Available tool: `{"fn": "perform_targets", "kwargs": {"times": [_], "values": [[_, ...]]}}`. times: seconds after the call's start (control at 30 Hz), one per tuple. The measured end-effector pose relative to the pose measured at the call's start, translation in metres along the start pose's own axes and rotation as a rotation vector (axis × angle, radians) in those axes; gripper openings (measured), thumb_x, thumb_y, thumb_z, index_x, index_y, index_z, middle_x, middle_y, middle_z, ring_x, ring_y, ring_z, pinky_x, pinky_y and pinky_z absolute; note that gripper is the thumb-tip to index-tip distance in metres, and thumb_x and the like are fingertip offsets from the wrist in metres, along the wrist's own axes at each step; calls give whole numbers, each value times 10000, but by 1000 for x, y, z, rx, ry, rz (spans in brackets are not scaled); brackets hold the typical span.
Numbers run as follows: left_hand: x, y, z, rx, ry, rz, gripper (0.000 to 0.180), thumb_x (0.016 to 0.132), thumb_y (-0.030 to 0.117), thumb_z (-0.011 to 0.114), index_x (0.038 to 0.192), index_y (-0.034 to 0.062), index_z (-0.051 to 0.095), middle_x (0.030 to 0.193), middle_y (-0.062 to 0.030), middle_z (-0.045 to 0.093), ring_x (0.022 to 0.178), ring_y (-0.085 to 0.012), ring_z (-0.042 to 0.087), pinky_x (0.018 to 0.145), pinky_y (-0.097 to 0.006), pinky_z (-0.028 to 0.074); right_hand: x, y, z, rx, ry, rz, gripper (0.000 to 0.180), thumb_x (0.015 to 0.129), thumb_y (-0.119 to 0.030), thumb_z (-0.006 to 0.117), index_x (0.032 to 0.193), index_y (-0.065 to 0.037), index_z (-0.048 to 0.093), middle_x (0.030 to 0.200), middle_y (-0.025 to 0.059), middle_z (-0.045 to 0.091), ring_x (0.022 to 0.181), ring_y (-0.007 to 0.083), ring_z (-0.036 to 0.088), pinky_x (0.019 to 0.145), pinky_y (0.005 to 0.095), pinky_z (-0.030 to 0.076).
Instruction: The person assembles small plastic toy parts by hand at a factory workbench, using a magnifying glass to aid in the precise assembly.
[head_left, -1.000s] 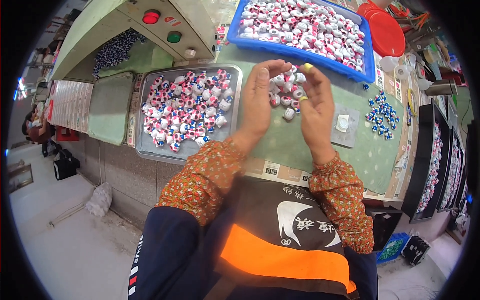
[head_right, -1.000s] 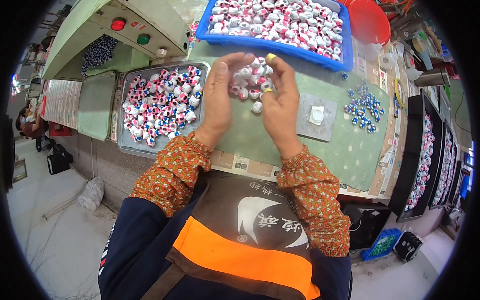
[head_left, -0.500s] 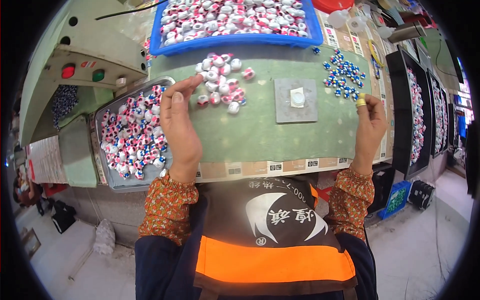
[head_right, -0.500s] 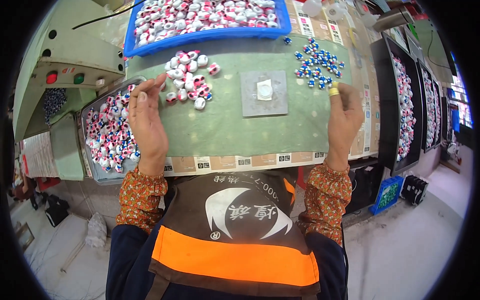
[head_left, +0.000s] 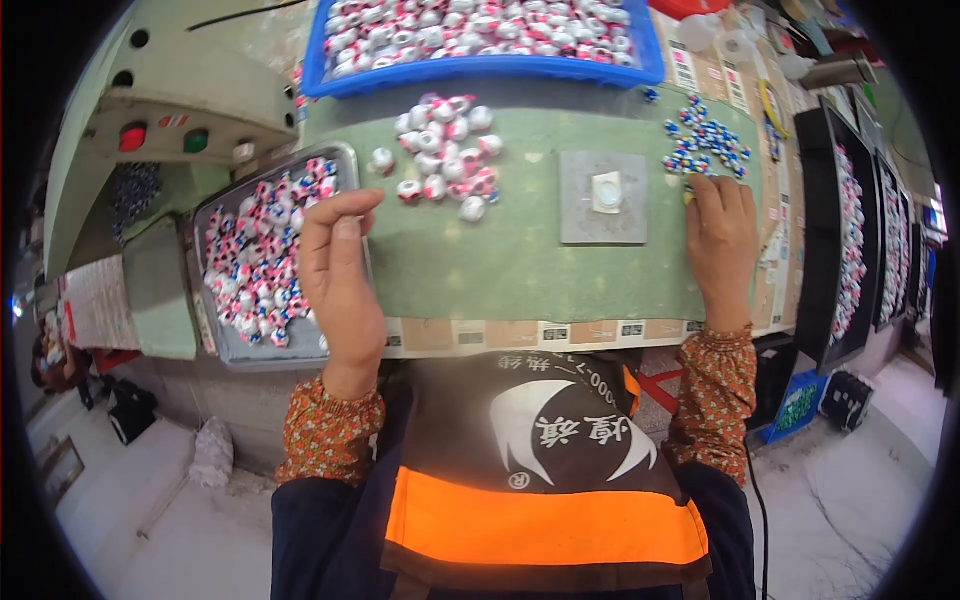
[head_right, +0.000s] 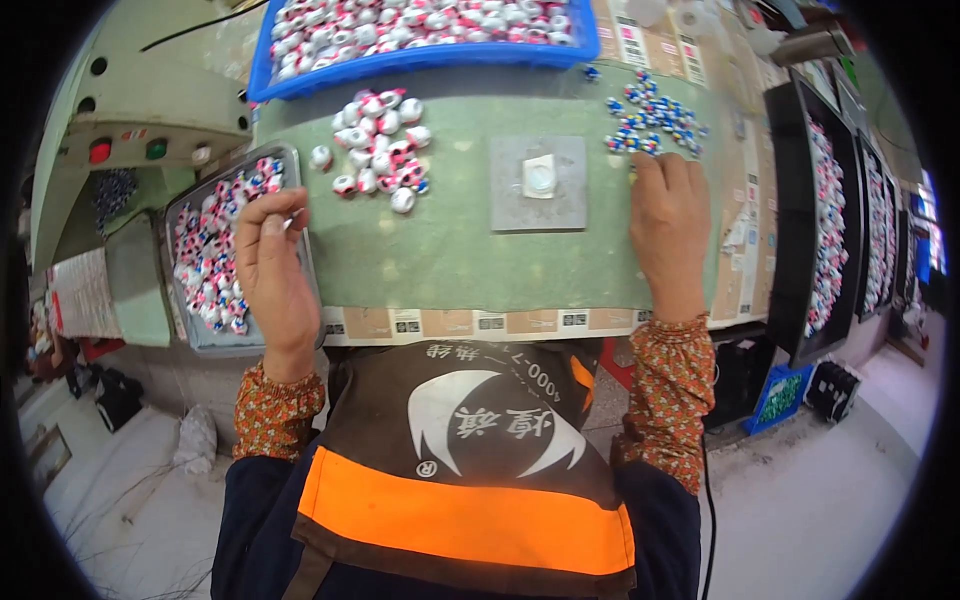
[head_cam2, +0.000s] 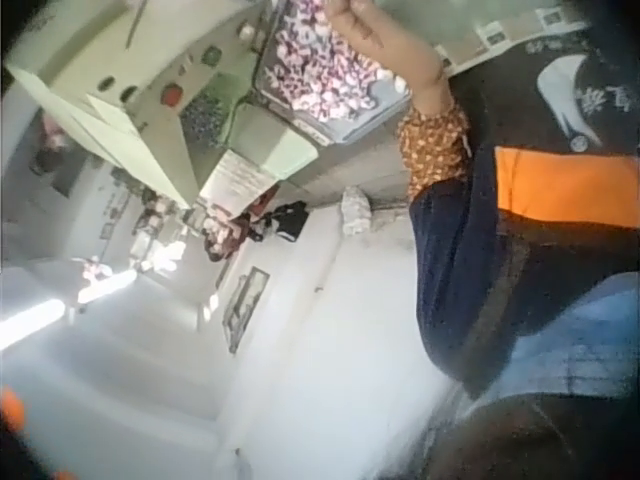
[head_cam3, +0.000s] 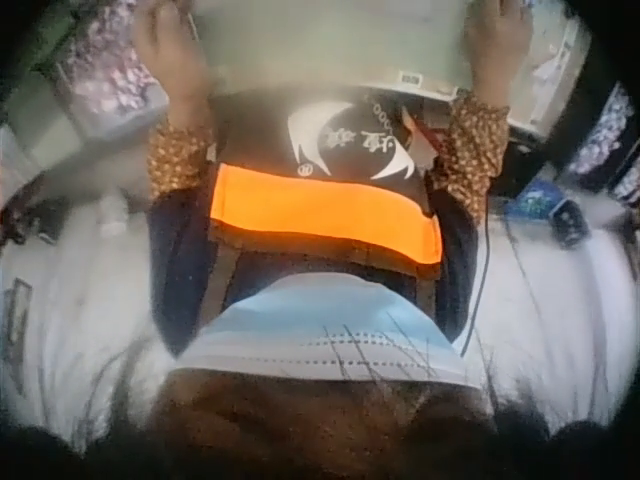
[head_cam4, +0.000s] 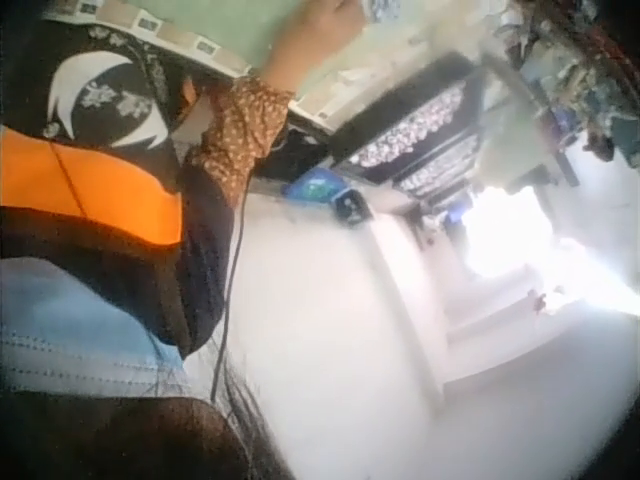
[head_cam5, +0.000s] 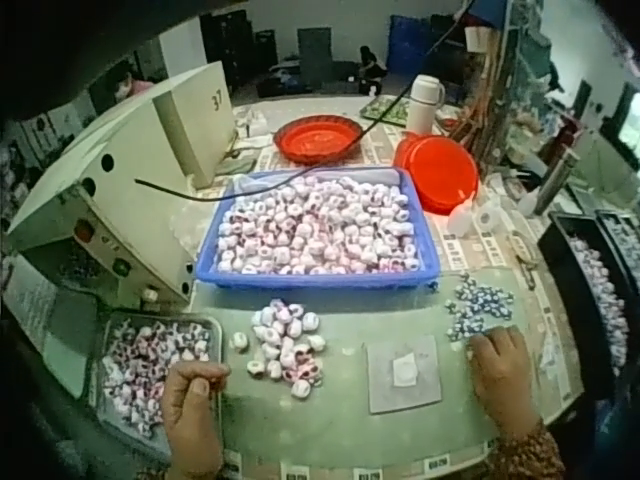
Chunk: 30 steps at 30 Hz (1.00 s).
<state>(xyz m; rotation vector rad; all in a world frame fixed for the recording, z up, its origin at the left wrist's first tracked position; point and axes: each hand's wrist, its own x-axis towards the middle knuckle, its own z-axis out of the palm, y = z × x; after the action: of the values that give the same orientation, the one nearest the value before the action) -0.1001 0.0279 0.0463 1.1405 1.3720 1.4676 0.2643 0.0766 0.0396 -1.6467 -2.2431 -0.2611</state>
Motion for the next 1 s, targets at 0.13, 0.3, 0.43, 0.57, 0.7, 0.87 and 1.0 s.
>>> {"fn": "perform_targets", "kwargs": {"times": [0.13, 0.3, 0.43, 0.57, 0.7, 0.87, 1.0], "values": [[2, 4, 6, 79, 5, -104, 190, 1024, 118, 470, 1117, 31, 611, 1094, -46, 648, 1054, -108, 565, 927, -295, 441, 0, 8, 2, -23, -59, -17, 241, 826, 6, 591, 1064, -24, 617, 911, 139, 573, 890, 343, 557, 778, 452, 470], [11, 4, 11, 601, -288, 108, 127, 977, 111, 556, 1043, 58, 651, 945, -38, 621, 937, -169, 576, 795, -304, 439, 4, 8, -1, -140, -241, 57, 272, 849, -2, 612, 1120, -11, 588, 991, 152, 593, 928, 345, 565, 809, 455, 466], [8, 3, 31, 938, -296, 325, 86, 903, 140, 639, 975, 93, 644, 887, -90, 579, 842, -295, 534, 744, -400, 436, 5, 5, 3, -155, -248, 65, 282, 855, -11, 606, 1135, -8, 577, 995, 160, 591, 928, 348, 567, 804, 456, 466], [6, 1, 42, 1006, -310, 362, 154, 870, 160, 667, 1012, 119, 626, 899, -77, 557, 877, -289, 547, 731, -431, 440, -1, 1, 2, -6, -164, 107, 208, 863, -29, 581, 1070, -8, 575, 941, 173, 579, 906, 375, 559, 779, 462, 465], [5, -8, 44, 1060, -380, 412, 258, 844, 141, 682, 1094, 138, 618, 941, -64, 564, 895, -275, 546, 749, -415, 452, -17, -1, 1, 166, -157, 184, 206, 873, -27, 593, 1079, -18, 586, 980, 177, 598, 926, 369, 569, 791, 456, 459], [7, -20, 48, 1041, -392, 454, 292, 842, 116, 686, 1125, 143, 617, 962, -64, 579, 908, -278, 550, 774, -401, 467, -13, -12, -3, 32, -108, 86, 212, 865, -9, 592, 1077, -13, 592, 953, 182, 603, 923, 374, 572, 805, 461, 458], [7, -23, 49, 999, -371, 494, 300, 846, 104, 687, 1131, 87, 594, 989, -84, 586, 897, -295, 555, 774, -389, 475, -10, -8, -2, 69, -68, 89, 189, 883, -7, 588, 1072, -3, 601, 929, 154, 622, 848, 312, 596, 780, 410, 479]]}}
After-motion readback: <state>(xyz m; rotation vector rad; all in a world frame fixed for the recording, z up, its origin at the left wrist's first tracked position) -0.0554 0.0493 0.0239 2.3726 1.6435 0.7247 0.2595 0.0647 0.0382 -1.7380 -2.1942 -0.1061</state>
